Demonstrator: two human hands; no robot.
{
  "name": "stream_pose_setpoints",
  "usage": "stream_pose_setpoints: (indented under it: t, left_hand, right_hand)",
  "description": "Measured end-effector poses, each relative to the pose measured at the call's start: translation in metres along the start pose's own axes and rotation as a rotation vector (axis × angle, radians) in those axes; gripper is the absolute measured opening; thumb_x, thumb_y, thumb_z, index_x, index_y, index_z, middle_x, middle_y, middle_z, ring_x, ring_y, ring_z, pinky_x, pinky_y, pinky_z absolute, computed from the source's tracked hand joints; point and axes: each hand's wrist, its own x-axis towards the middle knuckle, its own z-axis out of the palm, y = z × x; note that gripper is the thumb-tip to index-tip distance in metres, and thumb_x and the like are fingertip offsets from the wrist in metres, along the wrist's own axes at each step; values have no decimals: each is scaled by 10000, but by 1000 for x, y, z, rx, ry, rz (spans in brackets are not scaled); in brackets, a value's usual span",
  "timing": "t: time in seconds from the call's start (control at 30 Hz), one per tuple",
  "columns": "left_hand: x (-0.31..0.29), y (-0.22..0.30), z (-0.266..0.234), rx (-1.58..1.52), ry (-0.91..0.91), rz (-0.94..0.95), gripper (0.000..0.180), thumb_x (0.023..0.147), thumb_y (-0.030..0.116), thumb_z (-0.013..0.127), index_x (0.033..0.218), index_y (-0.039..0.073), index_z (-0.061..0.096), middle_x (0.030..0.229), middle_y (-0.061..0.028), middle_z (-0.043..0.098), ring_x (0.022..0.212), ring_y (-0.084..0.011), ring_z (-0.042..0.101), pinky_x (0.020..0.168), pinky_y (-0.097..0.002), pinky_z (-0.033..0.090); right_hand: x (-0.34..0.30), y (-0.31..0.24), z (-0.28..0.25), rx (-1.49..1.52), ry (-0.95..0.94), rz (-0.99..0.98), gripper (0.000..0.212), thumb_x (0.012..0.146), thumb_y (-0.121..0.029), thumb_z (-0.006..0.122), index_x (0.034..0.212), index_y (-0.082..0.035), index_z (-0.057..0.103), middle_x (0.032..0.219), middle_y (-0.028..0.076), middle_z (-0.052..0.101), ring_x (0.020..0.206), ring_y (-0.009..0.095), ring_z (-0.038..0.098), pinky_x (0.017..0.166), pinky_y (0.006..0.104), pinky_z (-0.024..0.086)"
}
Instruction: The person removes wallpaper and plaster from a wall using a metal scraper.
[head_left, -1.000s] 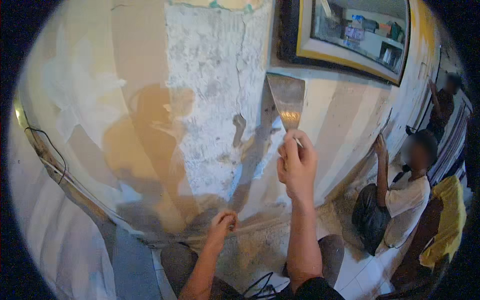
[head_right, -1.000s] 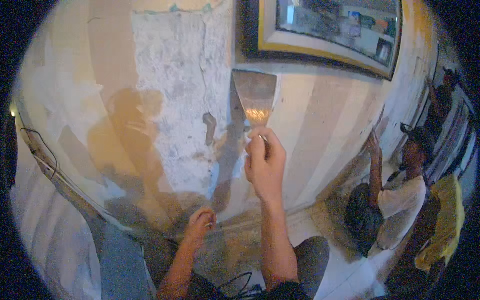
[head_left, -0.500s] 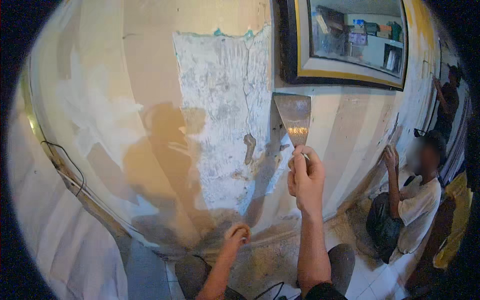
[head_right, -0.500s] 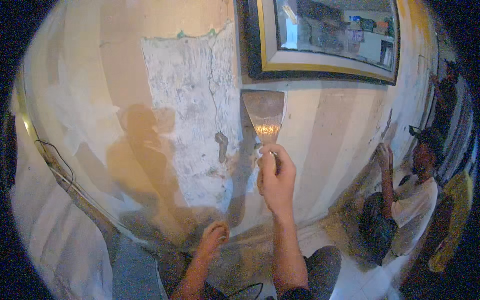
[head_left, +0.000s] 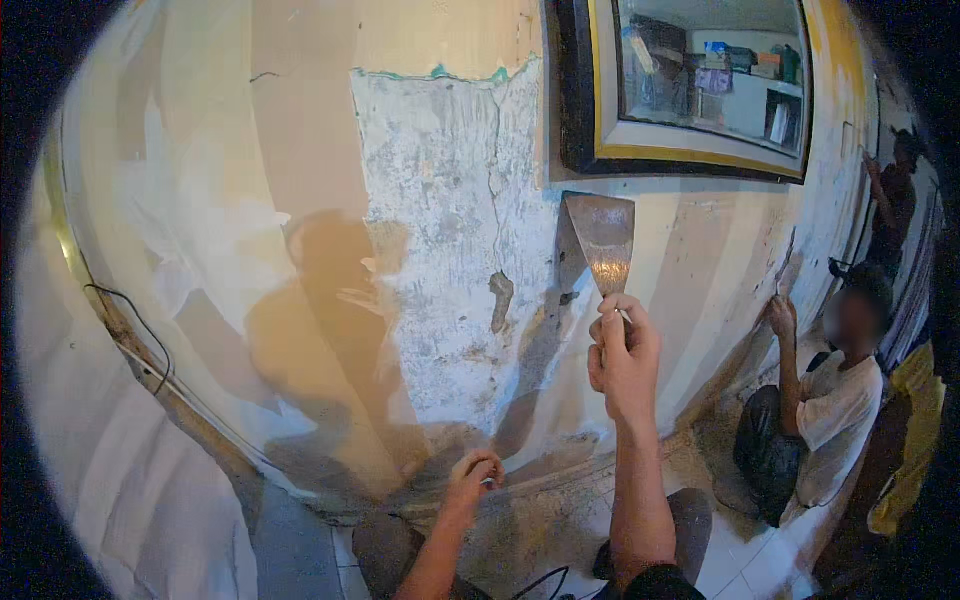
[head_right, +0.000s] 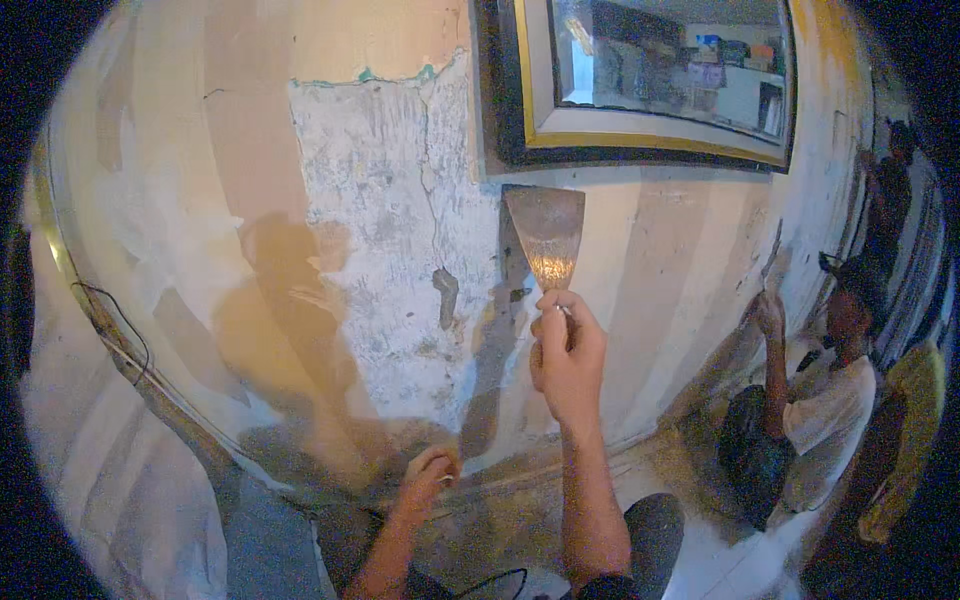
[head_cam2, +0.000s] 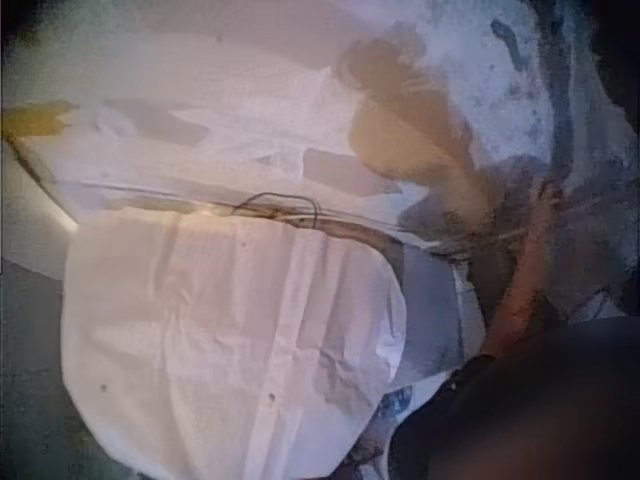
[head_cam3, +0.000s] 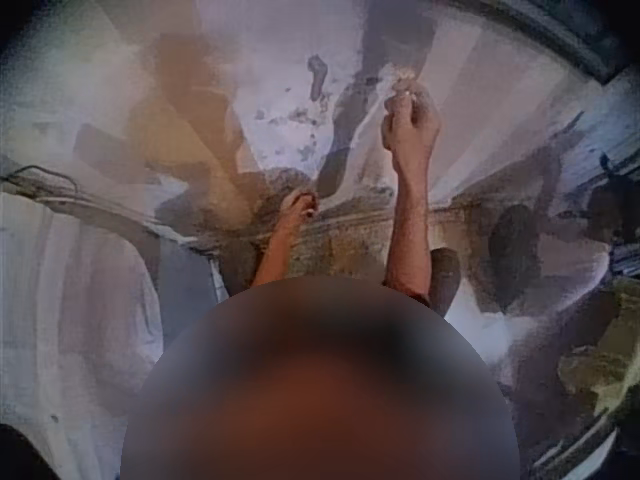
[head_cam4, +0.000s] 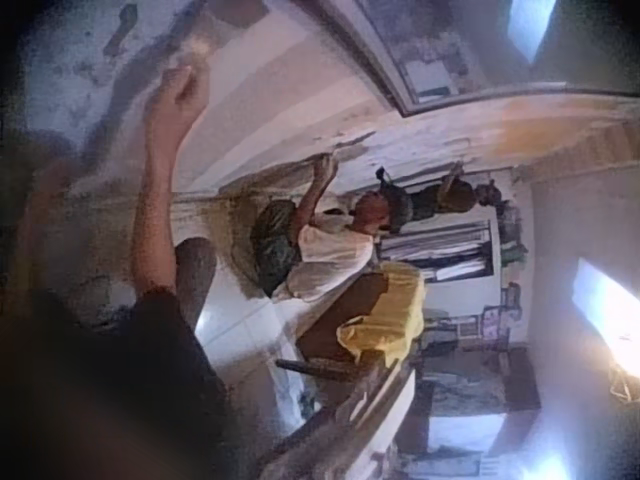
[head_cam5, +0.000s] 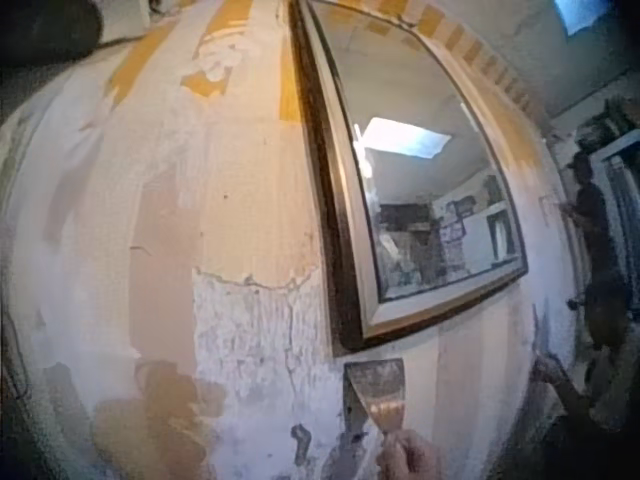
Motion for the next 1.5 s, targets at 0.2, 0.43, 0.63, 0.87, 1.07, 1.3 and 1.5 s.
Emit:
stream_pose_setpoints:
  t: [0.2,0.43,0.63,0.87,1.07,1.3,1.5]
  left_hand:
    - [-1,-7,5,61,43,-55,136,927,174,553,954,59,620,860,-44,625,742,-142,581,644,-297,471]
    - [2,-5,6,29,-36,8,141,934,149,533,968,45,621,864,-44,632,738,-144,592,629,-294,470]
    - [3,-10,10,101,-6,-36,138,941,153,528,982,55,615,862,-37,634,757,-138,604,665,-288,482]
    - [7,-15,6,46,-73,-52,122,948,149,530,983,64,610,876,-28,625,795,-131,599,684,-284,485]
    - [8,-14,10,166,-57,-22,139,953,150,525,989,52,615,873,-35,626,790,-136,598,679,-287,485]
    - [9,-12,10,114,2,-26,150,947,152,536,993,40,623,869,-40,629,753,-140,602,650,-303,492]
    - [8,-15,4,44,-7,-18,141,941,154,539,982,49,624,857,-28,627,757,-131,601,647,-299,489]
  right_hand:
    - [1,4,4,-5,-23,-25,104,970,-97,473,972,-44,562,625,-38,457,408,16,356,350,205,246]
    - [1,10,5,29,-9,-52,96,1004,-151,476,956,-95,538,613,-61,384,424,1,261,343,194,197]
    - [-1,13,12,87,42,-15,98,987,-132,476,966,-69,548,618,-47,449,397,9,332,341,201,241]
    - [-2,14,10,75,-3,-62,98,989,-122,467,975,-62,543,636,-42,457,411,7,338,351,199,252]
    - [0,15,4,-3,-59,-83,104,986,-139,480,985,-59,547,640,-45,461,415,8,352,349,203,261]
    - [-3,9,9,37,-53,-37,116,988,-149,476,983,-58,546,644,-51,458,423,8,360,370,189,258]
    - [-1,10,10,-15,-50,-76,112,982,-124,462,973,-57,552,658,-41,468,441,5,363,380,181,273]
